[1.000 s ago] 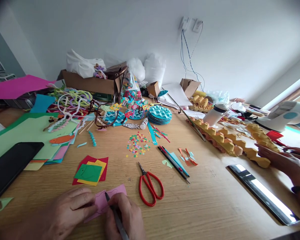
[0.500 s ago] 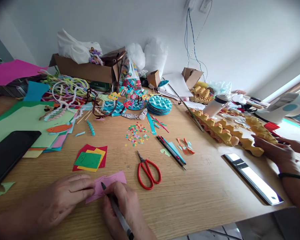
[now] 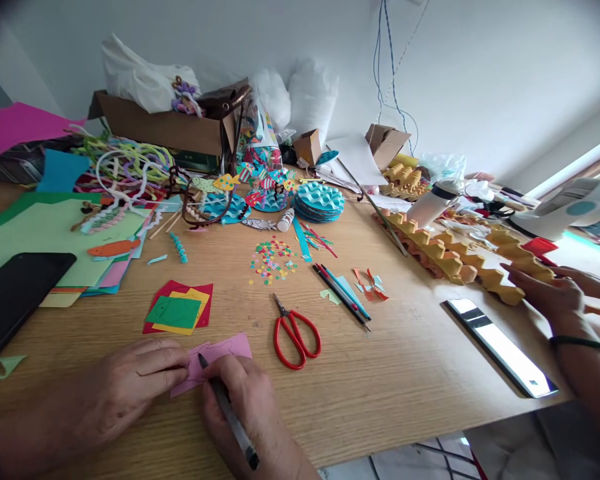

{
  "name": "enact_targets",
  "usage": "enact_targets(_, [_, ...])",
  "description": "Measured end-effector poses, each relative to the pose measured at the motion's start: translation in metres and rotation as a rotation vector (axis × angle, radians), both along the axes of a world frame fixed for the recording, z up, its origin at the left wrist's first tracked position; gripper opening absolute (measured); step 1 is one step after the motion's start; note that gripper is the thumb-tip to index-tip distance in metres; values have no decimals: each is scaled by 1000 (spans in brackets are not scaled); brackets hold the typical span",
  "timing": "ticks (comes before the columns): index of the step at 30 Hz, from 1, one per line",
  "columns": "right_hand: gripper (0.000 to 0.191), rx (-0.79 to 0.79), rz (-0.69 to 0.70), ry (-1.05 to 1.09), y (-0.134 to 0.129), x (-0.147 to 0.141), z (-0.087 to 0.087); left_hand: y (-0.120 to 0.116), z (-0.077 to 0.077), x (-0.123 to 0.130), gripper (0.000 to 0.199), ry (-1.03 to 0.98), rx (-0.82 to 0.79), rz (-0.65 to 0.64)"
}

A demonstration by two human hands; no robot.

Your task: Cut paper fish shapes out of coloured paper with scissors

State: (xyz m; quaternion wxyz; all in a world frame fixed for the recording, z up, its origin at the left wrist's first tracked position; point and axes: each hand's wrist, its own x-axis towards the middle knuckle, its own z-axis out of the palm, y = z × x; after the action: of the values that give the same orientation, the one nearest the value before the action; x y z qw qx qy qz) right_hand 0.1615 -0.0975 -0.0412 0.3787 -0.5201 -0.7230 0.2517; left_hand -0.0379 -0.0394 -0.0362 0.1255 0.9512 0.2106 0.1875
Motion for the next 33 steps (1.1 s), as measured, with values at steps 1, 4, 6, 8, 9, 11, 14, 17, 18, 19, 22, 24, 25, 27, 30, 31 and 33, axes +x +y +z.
enact_targets(1, [16,6,-1,1,0,0,0,0,0,0,28,0,5,4])
enact_targets(4, [17,-3,6,-2,-1,-1,-1,-1,-1,1,29,-6,-1,9])
enact_targets(6, [18,0,6,-3,0,-1,-1,-1,-2,1,30,-10,-14,6])
enact_targets(8, [18,9,7,-2,0,-1,-2,-1,-2,1,31,-17,-21,5])
enact_targets(9, [18,11,9,-3,0,-1,-3,-1,-2,1,31,-18,-24,2])
enact_targets(11, [17,14,14,-3,0,-1,-3,-1,-1,1,32,-21,-24,3])
enact_targets(14, [17,33,12,5,-1,-2,-4,-1,3,2,35,-28,-18,5])
enact_targets(17, [18,26,13,2,-1,-3,-4,-1,4,2,36,-41,-22,1])
enact_targets(18, [18,25,13,0,0,-3,-4,-1,3,2,36,-45,-24,3])
enact_targets(19, [17,27,11,-2,0,-3,-4,-1,2,2,36,-49,-26,5])
enact_targets(22, [17,36,-1,-4,0,-3,-4,-1,0,2,35,-45,-44,5])
enact_targets(24, [16,11,-11,0,1,-2,-3,-2,-1,1,36,-41,-62,5])
enact_targets(25, [15,-2,-16,5,1,-2,-2,-3,-1,1,36,-40,-68,7])
enact_targets(27, [15,-16,-22,11,1,-1,-1,-3,0,1,37,-38,-79,9])
enact_targets(30, [14,-32,-15,-3,0,-1,0,-3,0,0,37,-40,-77,7])
enact_targets(31, [14,-41,-10,-9,0,-1,0,-3,0,0,37,-39,-71,4])
enact_targets(33, [14,-45,-4,-15,-1,-1,0,-2,0,0,38,-33,-62,-6])
